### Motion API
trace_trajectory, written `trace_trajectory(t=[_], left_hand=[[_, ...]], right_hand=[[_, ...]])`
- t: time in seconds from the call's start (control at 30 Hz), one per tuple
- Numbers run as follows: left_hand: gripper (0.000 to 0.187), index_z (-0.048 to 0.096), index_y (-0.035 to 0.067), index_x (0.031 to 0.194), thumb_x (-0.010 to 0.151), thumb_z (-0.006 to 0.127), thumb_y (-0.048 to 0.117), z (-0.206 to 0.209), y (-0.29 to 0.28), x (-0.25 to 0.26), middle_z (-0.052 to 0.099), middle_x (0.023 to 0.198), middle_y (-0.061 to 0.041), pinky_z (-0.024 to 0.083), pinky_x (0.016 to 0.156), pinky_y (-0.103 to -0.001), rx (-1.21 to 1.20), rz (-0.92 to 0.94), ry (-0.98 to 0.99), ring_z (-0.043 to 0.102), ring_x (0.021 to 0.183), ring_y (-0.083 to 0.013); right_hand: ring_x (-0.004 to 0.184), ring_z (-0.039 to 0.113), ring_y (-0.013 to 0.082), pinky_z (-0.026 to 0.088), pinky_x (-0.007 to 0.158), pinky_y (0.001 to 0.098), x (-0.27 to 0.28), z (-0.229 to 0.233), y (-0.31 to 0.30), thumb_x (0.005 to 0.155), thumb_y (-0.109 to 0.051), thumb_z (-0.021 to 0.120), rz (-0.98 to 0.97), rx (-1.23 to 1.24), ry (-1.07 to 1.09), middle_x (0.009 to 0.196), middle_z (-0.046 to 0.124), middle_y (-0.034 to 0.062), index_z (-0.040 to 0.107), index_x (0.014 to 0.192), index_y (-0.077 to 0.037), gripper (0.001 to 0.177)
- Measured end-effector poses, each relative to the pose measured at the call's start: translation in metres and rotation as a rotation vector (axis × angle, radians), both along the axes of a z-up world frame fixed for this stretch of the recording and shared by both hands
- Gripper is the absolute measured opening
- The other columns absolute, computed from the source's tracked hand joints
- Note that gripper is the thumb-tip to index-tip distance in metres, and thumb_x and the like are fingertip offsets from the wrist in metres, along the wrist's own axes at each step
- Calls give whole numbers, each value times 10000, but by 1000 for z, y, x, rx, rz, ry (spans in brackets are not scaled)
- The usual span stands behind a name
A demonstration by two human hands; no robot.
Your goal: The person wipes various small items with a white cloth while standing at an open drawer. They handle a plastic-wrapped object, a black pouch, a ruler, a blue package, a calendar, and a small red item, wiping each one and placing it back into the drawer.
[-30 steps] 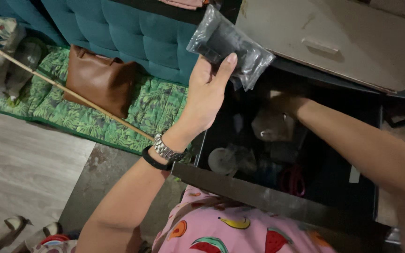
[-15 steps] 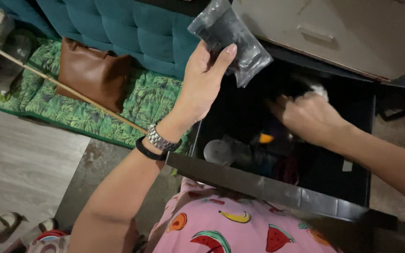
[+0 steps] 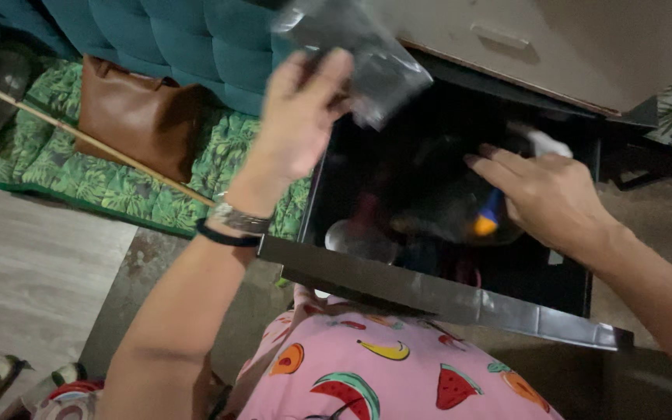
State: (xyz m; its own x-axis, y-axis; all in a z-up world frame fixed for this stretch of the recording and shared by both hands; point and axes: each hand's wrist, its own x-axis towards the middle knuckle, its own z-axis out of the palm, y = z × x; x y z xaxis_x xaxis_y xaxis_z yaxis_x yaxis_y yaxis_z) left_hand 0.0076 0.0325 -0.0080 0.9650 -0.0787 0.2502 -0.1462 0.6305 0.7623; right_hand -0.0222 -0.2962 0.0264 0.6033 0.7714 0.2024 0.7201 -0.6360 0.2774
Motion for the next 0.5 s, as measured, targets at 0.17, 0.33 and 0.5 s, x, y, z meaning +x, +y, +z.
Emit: trace_trajectory(t=[0.17,0.33,0.5], left_hand=[[354,589,6,1319,1033,657,204,-1,64,-59,687,1277,-104,587,1083,-485,-176,169,163,670,1066,-236],[355,512,28,1397,1070,605,131,-36,122,-131,652,1374,-120,527,1118,-448,-115,327,347,668,1244,-251],[323,533,61,1276,975,592,161,-109,138,-190,685,1229,-102,584,965,-505,-129,495,665,685,1127,-249]], right_hand=[[742,744,217,599,634,345,9,-18,-2,836,-38,652,-154,-71,135,994,764,52,718,1246,-117,423],[751,735,254,592,644,370,9,-18,-8,778,-43,674,-32,-14,70,952,758,50,722,1210,-94,438],[747,734,249,626,618,374,9,-13,11,792,-332,760,-247,-286,280,1021,705,76,612,1316,-164,571]])
